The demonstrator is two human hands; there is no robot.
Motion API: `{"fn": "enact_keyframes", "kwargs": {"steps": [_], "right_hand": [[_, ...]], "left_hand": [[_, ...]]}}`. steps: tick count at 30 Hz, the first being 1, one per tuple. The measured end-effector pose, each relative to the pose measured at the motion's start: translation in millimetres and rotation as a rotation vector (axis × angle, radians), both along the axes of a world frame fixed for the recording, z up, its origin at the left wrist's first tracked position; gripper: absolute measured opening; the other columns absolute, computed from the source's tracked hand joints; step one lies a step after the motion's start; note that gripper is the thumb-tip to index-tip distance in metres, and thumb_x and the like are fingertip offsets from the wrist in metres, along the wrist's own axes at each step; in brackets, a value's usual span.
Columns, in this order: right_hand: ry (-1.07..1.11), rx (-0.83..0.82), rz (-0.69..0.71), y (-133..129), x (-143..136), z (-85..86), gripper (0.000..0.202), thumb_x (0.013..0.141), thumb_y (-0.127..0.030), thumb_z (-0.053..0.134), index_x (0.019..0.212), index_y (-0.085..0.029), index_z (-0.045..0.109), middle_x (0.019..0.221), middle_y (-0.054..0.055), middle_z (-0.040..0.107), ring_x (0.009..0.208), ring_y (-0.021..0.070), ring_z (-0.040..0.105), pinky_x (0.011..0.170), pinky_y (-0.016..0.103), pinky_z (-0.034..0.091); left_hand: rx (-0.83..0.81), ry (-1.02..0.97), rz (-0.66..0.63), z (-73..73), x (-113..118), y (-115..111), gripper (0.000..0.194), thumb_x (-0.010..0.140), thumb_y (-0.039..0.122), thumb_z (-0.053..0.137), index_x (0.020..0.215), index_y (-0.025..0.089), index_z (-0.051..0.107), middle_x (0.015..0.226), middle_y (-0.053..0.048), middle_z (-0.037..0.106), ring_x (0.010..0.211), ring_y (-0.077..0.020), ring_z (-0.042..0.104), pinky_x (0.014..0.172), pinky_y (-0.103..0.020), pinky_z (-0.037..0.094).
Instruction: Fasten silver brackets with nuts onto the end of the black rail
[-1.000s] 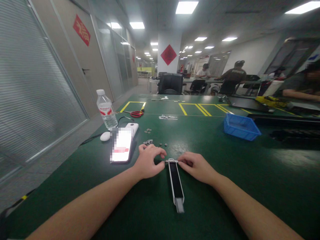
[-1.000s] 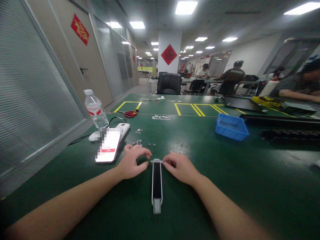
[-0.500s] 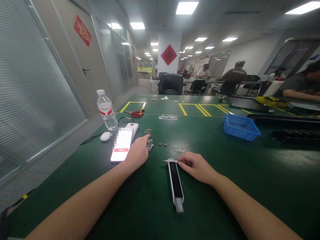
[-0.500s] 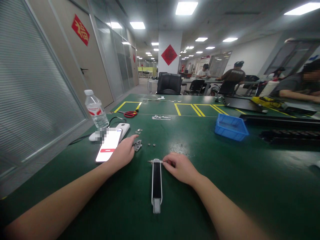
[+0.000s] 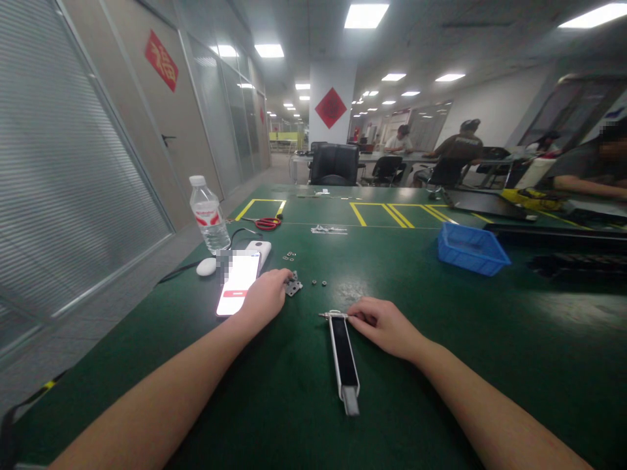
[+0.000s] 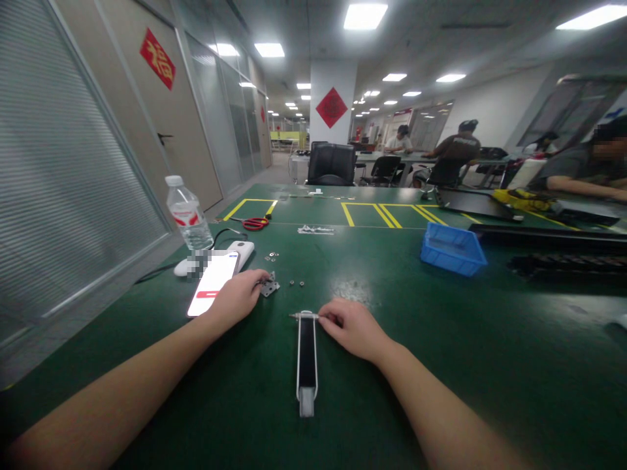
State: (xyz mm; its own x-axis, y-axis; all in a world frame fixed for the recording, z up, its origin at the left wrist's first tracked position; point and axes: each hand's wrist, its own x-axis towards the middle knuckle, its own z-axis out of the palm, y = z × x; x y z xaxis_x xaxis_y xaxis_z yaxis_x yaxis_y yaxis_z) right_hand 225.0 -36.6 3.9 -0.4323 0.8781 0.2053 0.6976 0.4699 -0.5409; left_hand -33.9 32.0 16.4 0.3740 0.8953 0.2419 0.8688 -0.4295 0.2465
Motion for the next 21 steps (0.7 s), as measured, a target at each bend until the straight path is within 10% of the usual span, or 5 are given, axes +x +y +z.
{"fn": "enact_keyframes", "kwargs": {"steps": [10,21], "right_hand": [[0.003,-0.005,0.003,0,0,0.2,0.015,0.086,-0.023,0.052,0.087,-0.019,0.066,0.069,0.001,0.054,0.062,0.0129,0.049,0.058,0.025,0.038],[0.005,-0.003,0.008,-1,1,0.1,0.015,0.086,-0.023,0.051,0.088,-0.020,0.066,0.070,0.000,0.055,0.062,0.0125,0.049,0.058,0.025,0.039]], "left_hand": [[0.160,-0.254,-0.038,12.2,3,-4,0.025,0.088,0.013,0.038,0.105,0.016,0.056,0.102,-0.008,0.063,0.093,-0.0201,0.060,0.082,-0.032,0.048],[-0.407,-0.430,-0.153,8.4,22,-23,0.017,0.078,0.014,0.048,0.089,0.015,0.061,0.076,-0.002,0.065,0.069,-0.0137,0.062,0.062,-0.024,0.048]]}}
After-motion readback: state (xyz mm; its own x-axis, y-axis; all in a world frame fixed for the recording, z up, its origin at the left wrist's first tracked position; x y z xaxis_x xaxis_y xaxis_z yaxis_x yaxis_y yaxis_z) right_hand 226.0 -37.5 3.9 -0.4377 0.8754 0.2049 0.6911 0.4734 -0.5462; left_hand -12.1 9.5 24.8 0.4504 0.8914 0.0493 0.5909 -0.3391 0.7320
